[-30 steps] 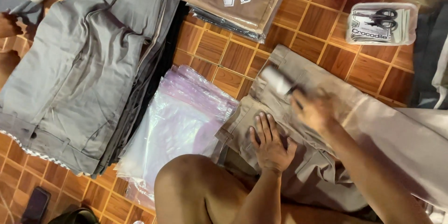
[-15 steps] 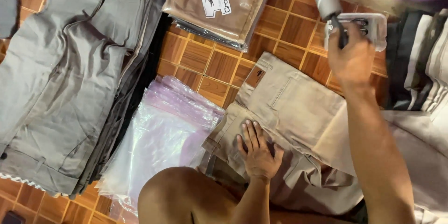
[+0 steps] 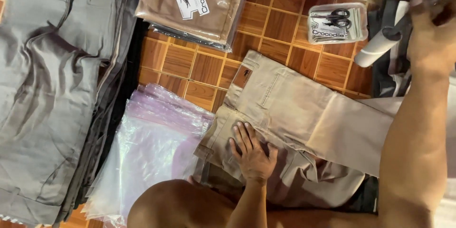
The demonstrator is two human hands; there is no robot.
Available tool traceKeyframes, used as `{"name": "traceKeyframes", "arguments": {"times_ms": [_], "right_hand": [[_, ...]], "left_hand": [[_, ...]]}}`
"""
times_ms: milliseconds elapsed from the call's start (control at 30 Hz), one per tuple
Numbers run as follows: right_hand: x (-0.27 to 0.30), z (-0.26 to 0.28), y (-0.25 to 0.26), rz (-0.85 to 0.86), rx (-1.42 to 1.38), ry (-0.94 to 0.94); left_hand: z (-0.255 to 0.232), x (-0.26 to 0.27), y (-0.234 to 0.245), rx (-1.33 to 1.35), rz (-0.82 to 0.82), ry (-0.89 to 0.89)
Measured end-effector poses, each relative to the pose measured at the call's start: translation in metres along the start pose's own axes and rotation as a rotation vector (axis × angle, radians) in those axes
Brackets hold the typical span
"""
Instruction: Cleaning pants with a lint roller and folding them.
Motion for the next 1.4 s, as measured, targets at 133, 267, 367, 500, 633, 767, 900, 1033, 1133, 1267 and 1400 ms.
{"name": "traceKeyframes", "arguments": {"times_ms": [133, 267, 367, 500, 633, 767, 900, 1033, 1133, 1267, 1400], "right_hand": [[0.029, -0.037, -0.001, 0.052, -0.117, -0.235], [0.035, -0.019, 0.000, 0.069, -0.099, -0.263], [0.032, -0.021, 0.008, 0.028, -0.113, -0.302], [0.040, -0.003, 0.044, -0.052, 0.054, -0.160], [0.051, 0.105, 0.094, 0.185, -0.049, -0.211], [0.073, 0.233, 0.115, 0.525, -0.196, -0.330], [0.157, 0.315, 0.098, 0.779, -0.174, -0.277], [0.275, 0.338, 0.053, 1.164, 0.007, -0.173], [0.310, 0.366, 0.014, 1.325, 0.235, 0.043], [0.319, 0.382, -0.054, 1.110, 0.269, 0.016], [0.310, 0.378, -0.171, 1.043, 0.319, -0.026]], "left_hand": [[-0.002, 0.001, 0.002, 0.009, 0.006, 0.013], [0.000, 0.002, -0.002, -0.008, 0.024, 0.013], [-0.002, 0.003, -0.001, -0.055, 0.008, 0.003], [-0.002, 0.001, -0.004, -0.024, 0.022, 0.007], [-0.001, 0.004, 0.004, 0.047, -0.013, 0.004], [0.001, 0.006, 0.006, 0.148, -0.020, -0.001], [0.001, 0.009, 0.006, 0.130, -0.072, -0.010], [0.004, 0.007, -0.010, 0.253, -0.045, 0.037], [0.001, -0.010, -0.013, 0.380, 0.110, 0.217], [0.018, -0.046, 0.029, 0.791, 0.192, 0.340], [0.038, -0.076, 0.118, 0.686, 0.250, 0.204]]}}
Point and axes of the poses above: each hand's wrist, its own x-axis away from the middle knuckle, its own y-axis out of the back of the hand, z = x × y, the point moved 5 cm from there along -x, towards the middle knuckle
